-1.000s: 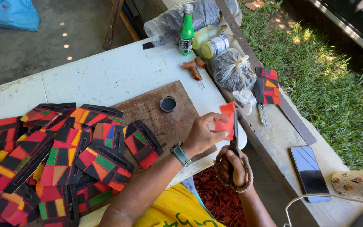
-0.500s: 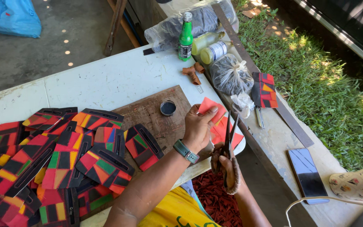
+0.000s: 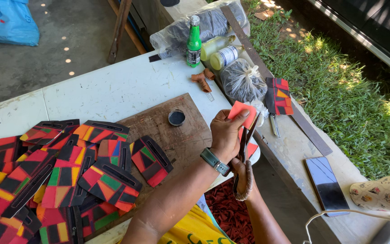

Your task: The person pours liquid from a green bottle into a small container, then uses a small red cloth to apply the liquid to the edges of patterned zippered pouches. The person handles each pouch individually, applies the liquid along the zipper area, and places the pouch back on the table.

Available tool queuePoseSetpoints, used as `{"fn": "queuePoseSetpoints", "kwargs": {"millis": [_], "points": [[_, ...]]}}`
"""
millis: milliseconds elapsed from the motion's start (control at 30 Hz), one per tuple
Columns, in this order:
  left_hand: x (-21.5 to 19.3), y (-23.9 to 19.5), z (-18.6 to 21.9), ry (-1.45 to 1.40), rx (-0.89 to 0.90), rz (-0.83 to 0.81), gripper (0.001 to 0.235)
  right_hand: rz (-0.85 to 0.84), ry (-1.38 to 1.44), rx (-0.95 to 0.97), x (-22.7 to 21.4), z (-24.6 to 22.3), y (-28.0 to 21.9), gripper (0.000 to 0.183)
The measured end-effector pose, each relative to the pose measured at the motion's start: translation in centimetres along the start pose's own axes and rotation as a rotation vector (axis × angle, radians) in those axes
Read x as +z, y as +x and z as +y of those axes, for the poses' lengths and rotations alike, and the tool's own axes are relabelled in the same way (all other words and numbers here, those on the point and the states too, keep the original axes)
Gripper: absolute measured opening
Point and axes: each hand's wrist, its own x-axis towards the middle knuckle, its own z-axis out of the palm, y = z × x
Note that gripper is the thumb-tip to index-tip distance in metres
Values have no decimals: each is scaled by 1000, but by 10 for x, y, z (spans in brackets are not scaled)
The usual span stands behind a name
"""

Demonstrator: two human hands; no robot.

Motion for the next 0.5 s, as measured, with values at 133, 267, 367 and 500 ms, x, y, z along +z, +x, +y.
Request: {"fn": "queuePoseSetpoints", "kwargs": {"millis": [133,267,367,500], "points": [[-13,-1,-3,-15,-1,0,25,-3,85,-36,1,1,6,24],[-19,-1,-6,-18,-25,9,25,-32,259,-142,12,-15,0,22],[-20,-1,-8,-6,-39,13,27,23,308,-58,20,-32,-8,24],[-20,0,-6,6,-52,4,28,21,238,-91,24,-43,-15,29]]}}
